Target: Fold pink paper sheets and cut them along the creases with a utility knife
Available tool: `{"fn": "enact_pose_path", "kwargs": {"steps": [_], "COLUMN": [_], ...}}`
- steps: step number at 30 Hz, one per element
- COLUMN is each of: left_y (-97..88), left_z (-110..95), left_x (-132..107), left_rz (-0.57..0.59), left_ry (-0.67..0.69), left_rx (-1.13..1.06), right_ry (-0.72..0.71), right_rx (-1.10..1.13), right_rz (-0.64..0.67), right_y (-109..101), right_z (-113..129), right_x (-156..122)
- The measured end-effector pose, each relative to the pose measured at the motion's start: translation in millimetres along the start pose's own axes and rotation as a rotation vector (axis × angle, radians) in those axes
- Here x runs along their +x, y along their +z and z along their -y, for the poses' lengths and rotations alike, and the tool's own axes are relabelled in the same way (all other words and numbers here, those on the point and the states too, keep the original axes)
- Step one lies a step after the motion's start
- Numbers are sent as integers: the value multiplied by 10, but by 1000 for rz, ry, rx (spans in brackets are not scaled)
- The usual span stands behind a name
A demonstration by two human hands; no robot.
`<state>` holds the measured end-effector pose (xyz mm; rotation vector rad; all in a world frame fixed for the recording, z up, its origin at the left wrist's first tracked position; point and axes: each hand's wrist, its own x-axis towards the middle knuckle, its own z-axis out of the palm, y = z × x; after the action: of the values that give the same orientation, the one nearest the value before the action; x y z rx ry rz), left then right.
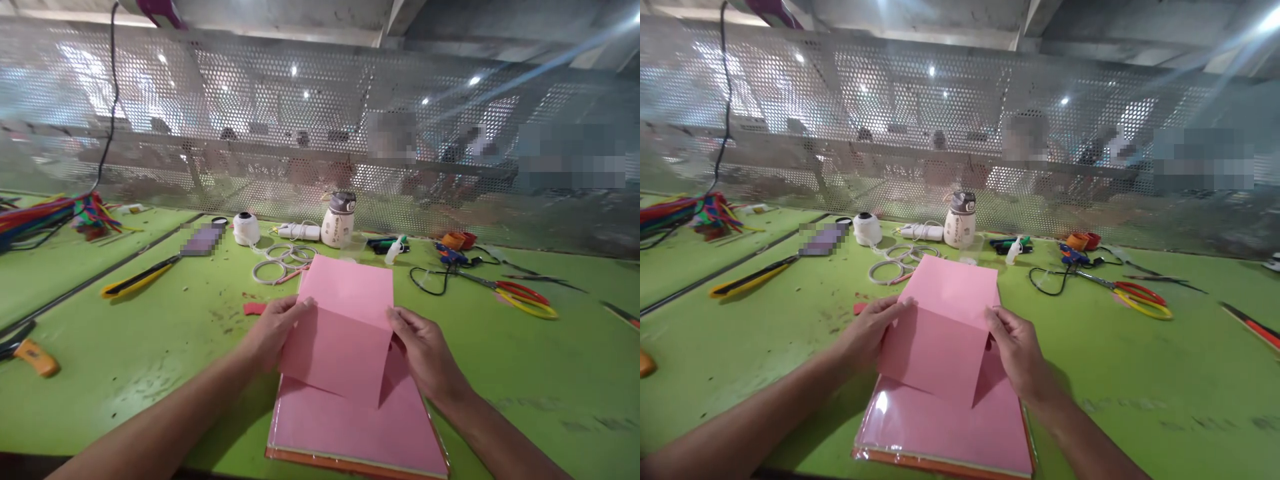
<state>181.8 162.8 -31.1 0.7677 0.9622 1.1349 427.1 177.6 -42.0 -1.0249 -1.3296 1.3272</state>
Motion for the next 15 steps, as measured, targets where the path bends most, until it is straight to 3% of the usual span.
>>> {"fn": "enact_pose_path", "kwargs": {"steps": [9, 15], "left_y": [-2, 25], "left_z": [-3, -23], "left_x": [16, 4], "left_rz": [-82, -93], "left_ry": [16, -3], "left_rx": [-20, -48], "right_ry": [-15, 61], "right_rx": [187, 192], "right_rz": [58, 77], "right_y": [3, -1], "right_z": [-23, -7], "right_x": [12, 1]}}
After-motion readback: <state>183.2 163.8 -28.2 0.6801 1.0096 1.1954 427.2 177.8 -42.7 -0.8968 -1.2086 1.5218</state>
